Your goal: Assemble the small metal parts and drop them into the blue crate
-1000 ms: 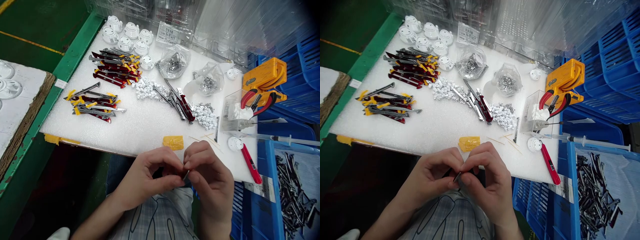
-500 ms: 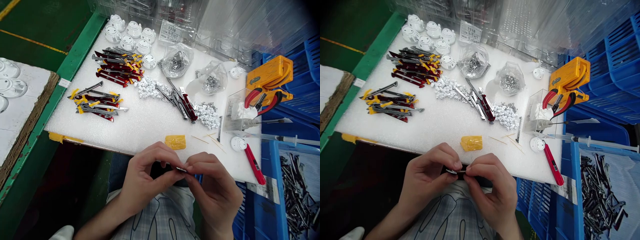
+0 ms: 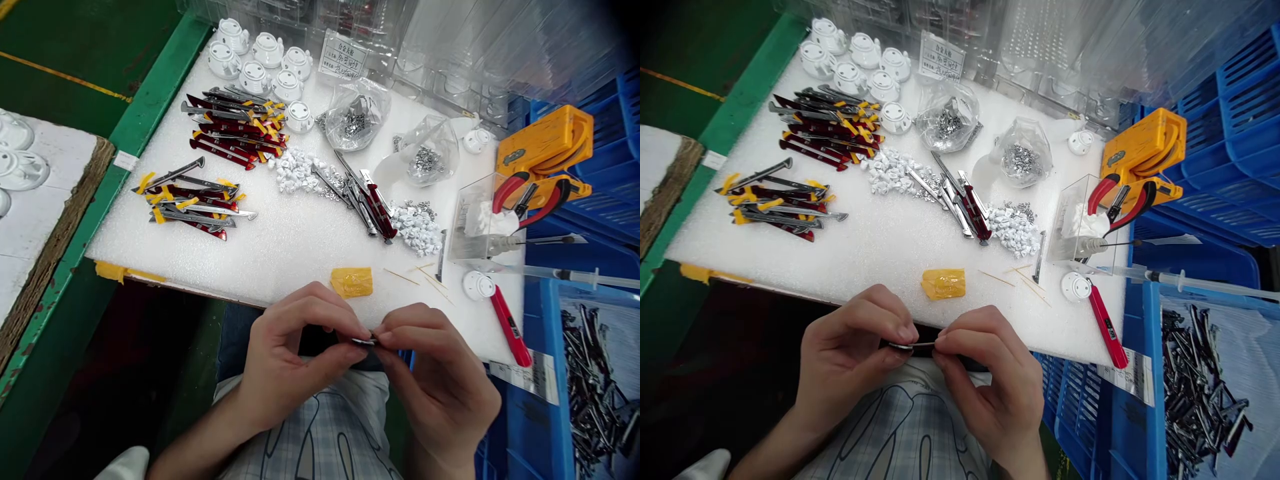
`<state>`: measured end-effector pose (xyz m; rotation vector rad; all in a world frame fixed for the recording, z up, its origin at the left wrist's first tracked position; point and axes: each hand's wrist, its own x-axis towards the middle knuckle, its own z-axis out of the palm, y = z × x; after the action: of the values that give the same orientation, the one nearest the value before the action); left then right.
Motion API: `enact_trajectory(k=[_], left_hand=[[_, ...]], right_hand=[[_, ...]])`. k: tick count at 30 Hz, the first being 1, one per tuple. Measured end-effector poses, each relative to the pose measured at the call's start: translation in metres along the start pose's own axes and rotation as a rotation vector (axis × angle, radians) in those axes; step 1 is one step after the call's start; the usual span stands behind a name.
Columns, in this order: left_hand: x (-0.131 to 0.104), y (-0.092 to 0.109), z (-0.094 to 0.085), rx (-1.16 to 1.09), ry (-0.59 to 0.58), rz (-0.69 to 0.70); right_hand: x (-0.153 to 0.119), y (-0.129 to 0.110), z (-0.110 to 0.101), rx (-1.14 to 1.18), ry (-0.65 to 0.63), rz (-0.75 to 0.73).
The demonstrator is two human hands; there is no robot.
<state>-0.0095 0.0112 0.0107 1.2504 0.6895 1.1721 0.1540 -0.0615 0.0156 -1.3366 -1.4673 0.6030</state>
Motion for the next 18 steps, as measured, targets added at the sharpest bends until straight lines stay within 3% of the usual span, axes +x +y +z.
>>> enact_trajectory(k=[8, 18], left_hand=[[-0.0003, 0.0001, 0.0005, -0.001, 0.008, 0.012], [-0.0013, -0.0012, 0.0003, 0.011, 0.024, 0.029]], right_hand=[[0.0007, -0.0024, -0.0022, -0.143, 0.054, -0.089], [0.0026, -0.0010, -0.0038, -0.159, 0.041, -0.134]])
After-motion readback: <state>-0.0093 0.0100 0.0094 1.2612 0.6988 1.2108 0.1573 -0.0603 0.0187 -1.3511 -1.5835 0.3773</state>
